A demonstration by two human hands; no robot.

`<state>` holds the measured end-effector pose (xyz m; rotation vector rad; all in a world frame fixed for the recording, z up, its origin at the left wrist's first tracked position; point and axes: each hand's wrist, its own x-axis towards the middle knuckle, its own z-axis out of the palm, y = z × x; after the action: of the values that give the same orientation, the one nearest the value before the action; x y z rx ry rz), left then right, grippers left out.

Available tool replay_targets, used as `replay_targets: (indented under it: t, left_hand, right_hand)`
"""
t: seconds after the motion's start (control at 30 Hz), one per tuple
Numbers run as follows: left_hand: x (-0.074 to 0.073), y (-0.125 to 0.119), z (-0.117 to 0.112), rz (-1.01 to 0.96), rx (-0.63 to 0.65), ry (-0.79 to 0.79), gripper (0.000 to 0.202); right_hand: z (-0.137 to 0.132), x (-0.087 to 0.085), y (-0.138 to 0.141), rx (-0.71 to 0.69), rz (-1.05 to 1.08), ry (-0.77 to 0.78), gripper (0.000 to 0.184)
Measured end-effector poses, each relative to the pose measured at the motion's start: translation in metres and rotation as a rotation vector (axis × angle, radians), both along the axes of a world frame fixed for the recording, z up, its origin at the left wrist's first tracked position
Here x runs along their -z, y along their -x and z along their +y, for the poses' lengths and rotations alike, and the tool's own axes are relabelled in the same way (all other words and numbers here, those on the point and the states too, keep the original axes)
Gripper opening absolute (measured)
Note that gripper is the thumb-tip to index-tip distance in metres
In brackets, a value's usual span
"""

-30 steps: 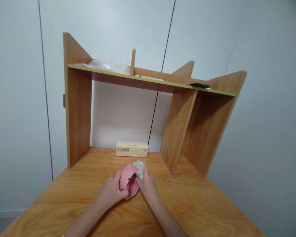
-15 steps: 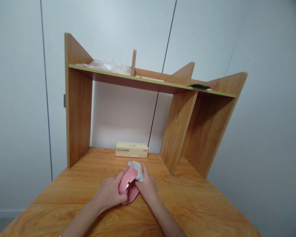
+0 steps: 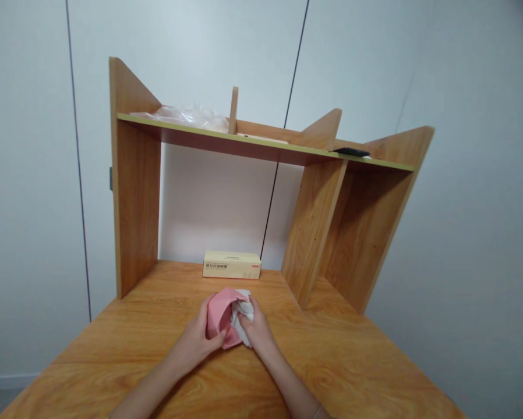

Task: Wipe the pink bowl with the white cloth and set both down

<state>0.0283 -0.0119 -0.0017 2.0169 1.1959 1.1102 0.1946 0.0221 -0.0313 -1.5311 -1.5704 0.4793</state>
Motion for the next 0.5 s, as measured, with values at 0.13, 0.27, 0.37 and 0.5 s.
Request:
replay_targets:
  t: [0.13,0.27,0.37,0.5]
  left_hand:
    - [-0.009,0.001,-0.002,0.086,-0.067,0.045,0.062]
    - [-0.018,0.0,-0.008,0.222,-0.136,0.052,0.066]
    - [-0.022,0.0,-0.011,0.289,-0.152,0.037,0.069]
    - [-0.024,0.0,-0.011,0.342,-0.159,0.022,0.067]
  right_hand:
    - [-0.012,-0.018,0.003,0.121,-0.247,0.029,0.061]
    - [-0.024,-0.034,0.003,0.152,-0.462,-0.107,0.067]
    - [-0.023,-0.033,0.003,0.131,-0.448,-0.091,0.067]
    - [-0.015,-0.026,0.005,0.1,-0.312,0.1,0.068]
